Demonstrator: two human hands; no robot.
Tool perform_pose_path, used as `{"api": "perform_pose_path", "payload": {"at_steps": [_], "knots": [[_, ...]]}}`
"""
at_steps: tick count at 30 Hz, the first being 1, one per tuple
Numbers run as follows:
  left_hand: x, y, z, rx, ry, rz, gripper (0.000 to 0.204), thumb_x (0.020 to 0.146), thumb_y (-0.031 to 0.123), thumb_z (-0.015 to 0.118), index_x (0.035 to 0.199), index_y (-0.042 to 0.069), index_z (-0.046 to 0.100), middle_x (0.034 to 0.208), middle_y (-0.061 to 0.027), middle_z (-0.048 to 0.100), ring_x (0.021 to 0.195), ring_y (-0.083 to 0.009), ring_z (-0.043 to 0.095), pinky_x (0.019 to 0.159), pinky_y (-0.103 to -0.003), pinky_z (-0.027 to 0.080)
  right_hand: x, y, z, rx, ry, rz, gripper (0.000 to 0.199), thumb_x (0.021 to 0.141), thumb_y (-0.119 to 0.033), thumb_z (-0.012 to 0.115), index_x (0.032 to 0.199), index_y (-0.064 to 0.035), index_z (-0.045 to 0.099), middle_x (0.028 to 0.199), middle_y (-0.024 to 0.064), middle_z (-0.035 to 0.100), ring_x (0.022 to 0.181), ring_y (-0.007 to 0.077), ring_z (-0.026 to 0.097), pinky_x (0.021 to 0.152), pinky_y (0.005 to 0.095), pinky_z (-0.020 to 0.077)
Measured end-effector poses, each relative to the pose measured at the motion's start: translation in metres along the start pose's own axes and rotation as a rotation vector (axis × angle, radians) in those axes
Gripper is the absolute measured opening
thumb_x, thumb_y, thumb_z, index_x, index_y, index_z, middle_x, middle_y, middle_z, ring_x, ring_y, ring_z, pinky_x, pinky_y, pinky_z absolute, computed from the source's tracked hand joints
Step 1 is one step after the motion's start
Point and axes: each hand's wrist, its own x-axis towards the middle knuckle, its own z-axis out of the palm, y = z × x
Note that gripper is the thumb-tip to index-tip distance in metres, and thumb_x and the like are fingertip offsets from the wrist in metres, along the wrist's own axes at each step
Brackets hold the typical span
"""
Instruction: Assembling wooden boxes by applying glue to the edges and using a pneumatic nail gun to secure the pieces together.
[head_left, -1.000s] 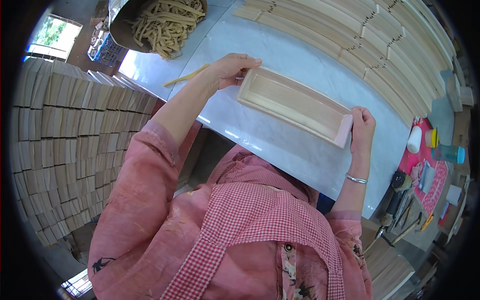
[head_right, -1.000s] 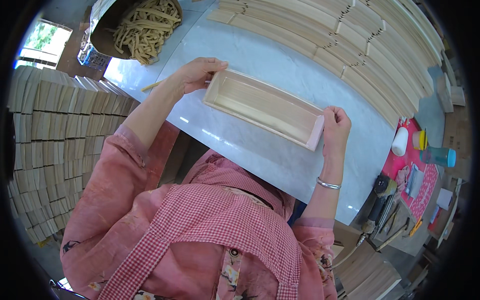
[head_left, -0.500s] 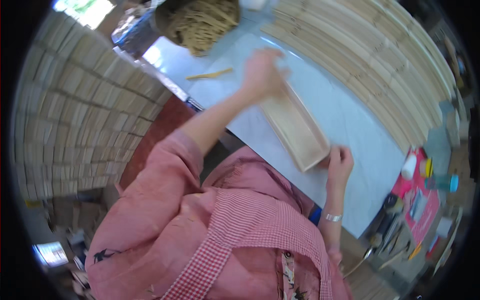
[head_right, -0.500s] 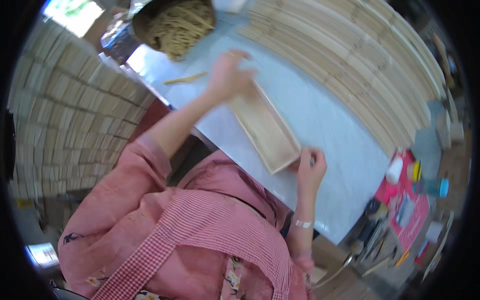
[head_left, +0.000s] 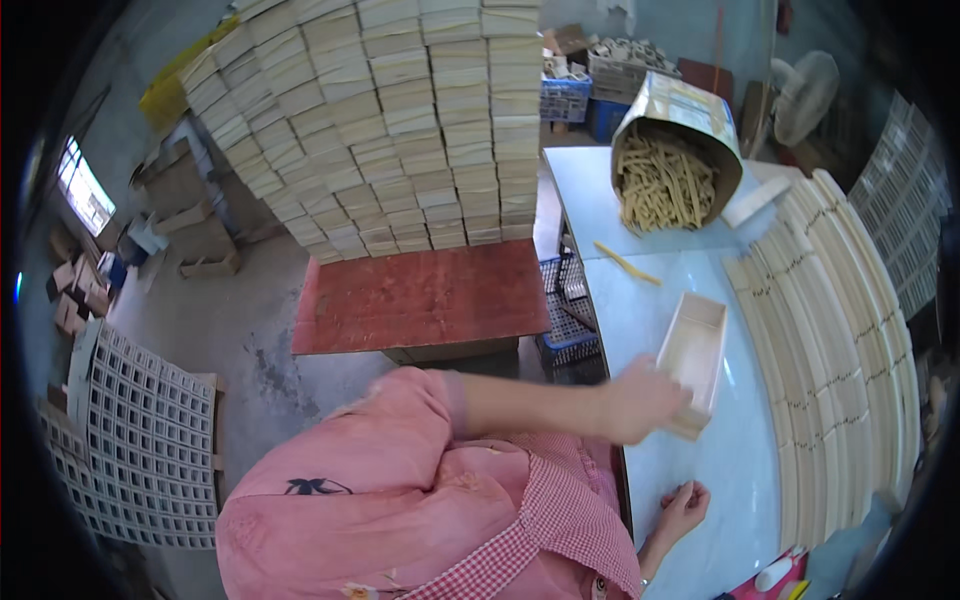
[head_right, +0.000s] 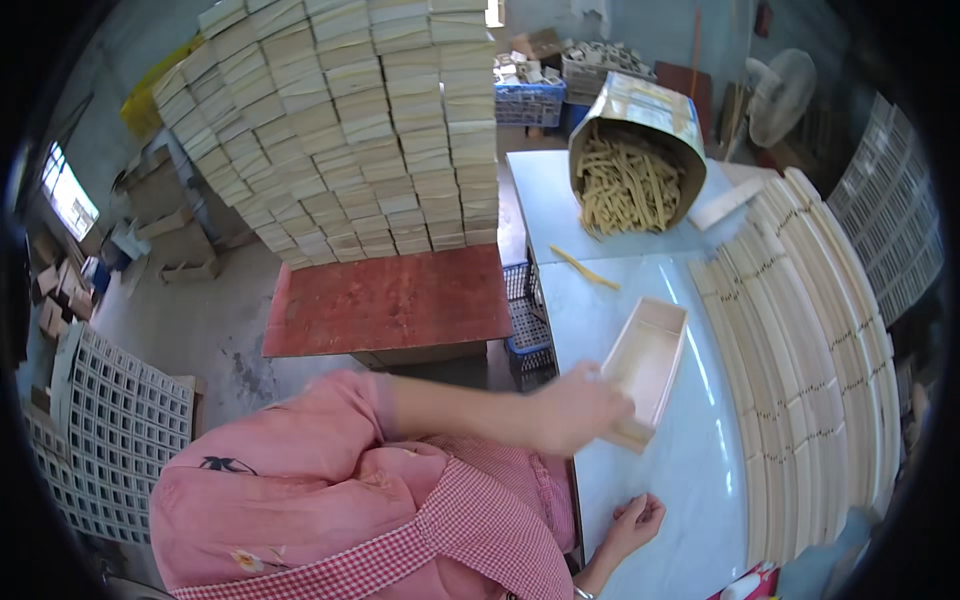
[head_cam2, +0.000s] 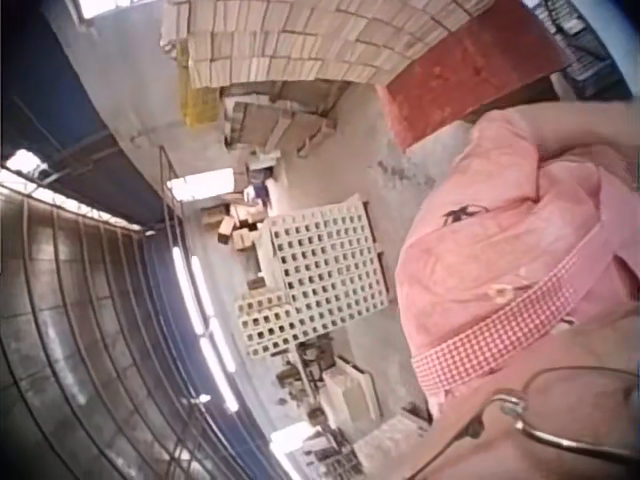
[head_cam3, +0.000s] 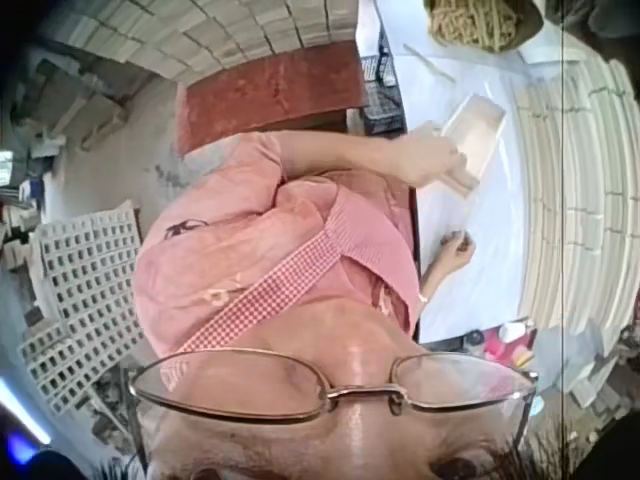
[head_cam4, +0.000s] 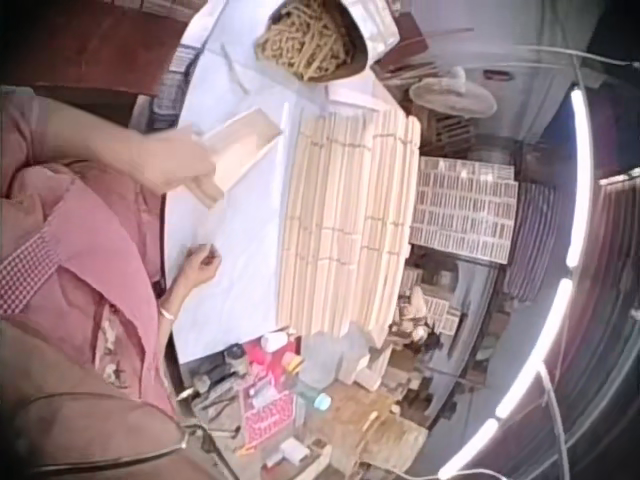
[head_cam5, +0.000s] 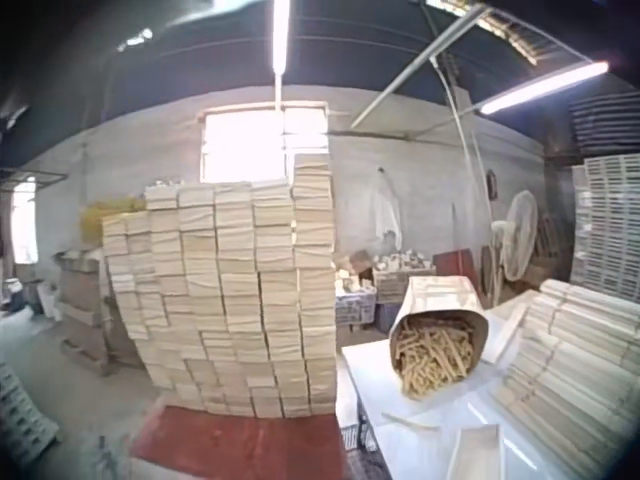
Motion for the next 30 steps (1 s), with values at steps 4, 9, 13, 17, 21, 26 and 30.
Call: {"api": "perform_pose_path", "payload": {"at_steps": [4,9,13,17,21,26,30], "knots": [[-0.034,-0.046,-0.139,-0.243,0.343,-0.113,0.037,0.067,0.000,0.062,0.103,0.005,0.057,0.094,-0.0140,0.063,0.086,-0.0349,0.061,0.077,-0.042,0.051,0.000,0.000,0.004,-0.108,0.010,-0.075,0.010,0.099,-0.013,0.054,0.098,-0.0033,0.056,0.079,0.0046,0.056,0.057,0.0101,0.050,0.048,0.0225,0.0435],[-0.105,-0.085,-0.297,0.594,1.011,-0.001,0.041,0.066,-0.008,0.065,0.103,0.007,0.059,0.098,-0.0069,0.057,0.082,-0.0204,0.053,0.073,-0.032,0.047,0.001,-0.012,0.007,-0.259,0.017,-0.034,0.011,0.096,-0.012,0.055,0.100,-0.0020,0.058,0.080,0.0074,0.060,0.061,0.0148,0.054,0.055,0.0268,0.0491],[-0.166,-0.157,-0.392,1.142,1.322,-0.414,0.044,0.072,0.010,0.067,0.113,-0.004,0.057,0.108,-0.0234,0.063,0.089,-0.0435,0.060,0.081,-0.050,0.049,0.002,-0.005,0.022,-0.445,0.092,-0.030,0.014,0.097,-0.015,0.056,0.100,-0.0013,0.059,0.080,0.0086,0.059,0.061,0.0168,0.055,0.054,0.0286,0.0477],[-0.307,-0.266,-0.598,1.499,0.992,-1.191,0.044,0.074,0.009,0.062,0.116,-0.005,0.058,0.110,-0.0262,0.061,0.093,-0.0454,0.059,0.086,-0.053,0.049,0.012,-0.011,0.063,-0.473,0.029,-0.190,0.015,0.096,-0.016,0.057,0.100,-0.0012,0.059,0.080,0.0094,0.060,0.062,0.0182,0.055,0.057,0.0301,0.0481],[-0.318,-0.335,-0.626,1.398,0.954,-1.152,0.046,0.075,0.013,0.065,0.116,-0.005,0.058,0.111,-0.0271,0.061,0.095,-0.0461,0.059,0.088,-0.052,0.048,0.017,-0.016,0.098,-0.503,0.024,-0.332,0.016,0.095,-0.016,0.058,0.099,-0.0010,0.060,0.080,0.0102,0.060,0.063,0.0197,0.055,0.059,0.0316,0.0484],[-0.333,-0.385,-0.656,1.249,0.914,-1.091,0.049,0.076,0.021,0.070,0.116,-0.005,0.058,0.112,-0.0286,0.060,0.099,-0.0472,0.057,0.090,-0.052,0.048,0.034,-0.036,0.135,-0.527,0.018,-0.535,0.018,0.093,-0.017,0.060,0.099,-0.0008,0.061,0.080,0.0112,0.060,0.065,0.0215,0.055,0.062,0.0334,0.0488],[-0.347,-0.406,-0.662,1.132,0.862,-1.049,0.053,0.076,0.027,0.074,0.116,-0.005,0.059,0.113,-0.0298,0.059,0.103,-0.0481,0.056,0.092,-0.052,0.048,0.049,-0.045,0.150,-0.556,-0.003,-0.689,0.019,0.092,-0.018,0.061,0.098,-0.0006,0.061,0.080,0.0120,0.061,0.066,0.0230,0.056,0.065,0.0349,0.0492]]}}
